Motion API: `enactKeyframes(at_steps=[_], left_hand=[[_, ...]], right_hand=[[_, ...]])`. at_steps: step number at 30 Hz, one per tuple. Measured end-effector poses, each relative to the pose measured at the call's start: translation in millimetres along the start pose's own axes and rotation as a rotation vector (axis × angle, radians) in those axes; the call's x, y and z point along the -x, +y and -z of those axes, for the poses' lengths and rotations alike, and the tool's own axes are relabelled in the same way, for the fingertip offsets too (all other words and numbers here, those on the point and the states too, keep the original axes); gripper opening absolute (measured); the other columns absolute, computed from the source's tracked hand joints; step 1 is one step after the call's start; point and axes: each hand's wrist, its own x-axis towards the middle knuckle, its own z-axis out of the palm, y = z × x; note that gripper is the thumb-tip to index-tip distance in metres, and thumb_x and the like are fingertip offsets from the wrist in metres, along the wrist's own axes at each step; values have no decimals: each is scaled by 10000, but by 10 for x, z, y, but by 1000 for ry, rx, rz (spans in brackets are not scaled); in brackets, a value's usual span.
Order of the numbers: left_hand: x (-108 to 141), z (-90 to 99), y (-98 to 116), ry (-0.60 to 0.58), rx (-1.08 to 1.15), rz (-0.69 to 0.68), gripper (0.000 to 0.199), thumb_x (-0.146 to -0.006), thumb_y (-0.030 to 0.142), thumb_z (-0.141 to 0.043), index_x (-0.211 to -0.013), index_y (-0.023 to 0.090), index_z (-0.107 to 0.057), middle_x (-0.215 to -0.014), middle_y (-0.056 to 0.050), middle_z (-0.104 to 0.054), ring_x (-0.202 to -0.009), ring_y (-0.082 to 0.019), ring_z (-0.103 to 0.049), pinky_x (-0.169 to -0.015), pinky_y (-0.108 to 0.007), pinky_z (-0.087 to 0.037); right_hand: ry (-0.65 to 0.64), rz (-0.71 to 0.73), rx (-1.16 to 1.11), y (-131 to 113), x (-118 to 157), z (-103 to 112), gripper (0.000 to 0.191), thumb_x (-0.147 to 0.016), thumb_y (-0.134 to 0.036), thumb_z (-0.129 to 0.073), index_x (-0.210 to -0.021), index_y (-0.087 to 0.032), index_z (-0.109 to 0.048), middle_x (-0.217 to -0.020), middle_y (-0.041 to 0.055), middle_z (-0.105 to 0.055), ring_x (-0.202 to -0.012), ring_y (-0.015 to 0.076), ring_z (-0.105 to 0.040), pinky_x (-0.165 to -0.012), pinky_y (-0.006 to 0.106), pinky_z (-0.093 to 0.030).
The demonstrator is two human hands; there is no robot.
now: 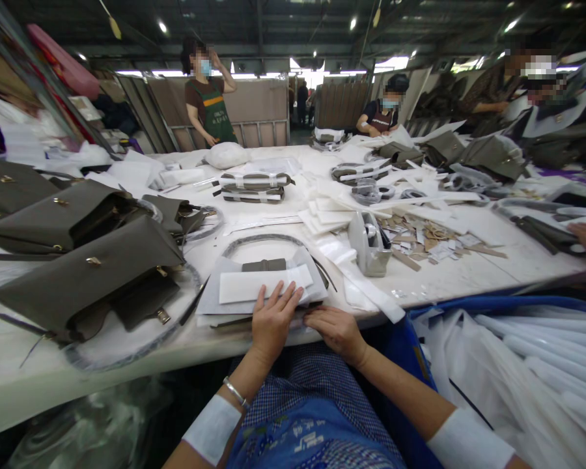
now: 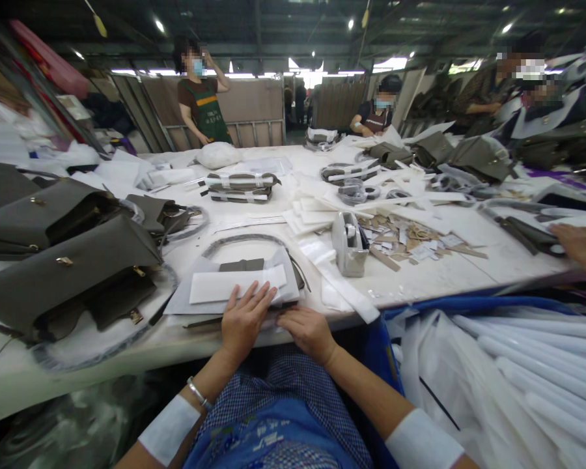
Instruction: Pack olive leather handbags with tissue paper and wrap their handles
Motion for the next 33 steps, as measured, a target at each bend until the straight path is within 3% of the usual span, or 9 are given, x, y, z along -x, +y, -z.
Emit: enactKeyframes(at_steps=[7,12,21,28,33], left_hand=[[5,-43,-5,-18,-24,9,413,-998,228,-442,-1394,323,-509,-1407,-23,-540,-1350,-247,-469,-1185,-549,-226],[3,-56,-13,-20,-31,3,415,-1003,231,-432,-1402,320,-500,-1426,-17,-527,-1365,-239,-450,-1189,-537,-218],[0,-18,-16,-14,-28,-3,417,-967,210,-531,-1370,312,-533,-1343,-55,-616,-1246,-227,-557,-1182,-521,-240],[-7,-58,-55,132,52,-30,255,-940,168,-579,-1176,247,-636,-1161,-27,-701,-1117,-191,-627,-1129,-440,-370],[-49,-48,-64,186,79,-10,122,-953,189,-549,-1023,204,-647,-1034,-37,-725,-995,-189,-668,-1023,-382,-484]], right_hand=[[1,-98,-26,-313,17,-7,290,-931,-56,-470,-1004,-201,-711,-950,44,-773,-902,170,-728,-872,316,-567],[8,-95,-18,-382,-54,46,318,-935,-48,-441,-1002,-204,-710,-931,37,-774,-876,157,-728,-852,301,-560],[-43,-24,96,-150,-531,279,222,-950,-110,-524,-968,-219,-717,-907,5,-767,-829,130,-701,-853,280,-485],[-151,-220,156,62,-837,264,140,-924,-232,-637,-819,-236,-729,-795,-23,-756,-755,140,-676,-820,295,-410],[-323,-351,147,192,-1019,205,60,-835,-232,-744,-778,-223,-728,-824,-9,-741,-845,172,-644,-845,311,-389]])
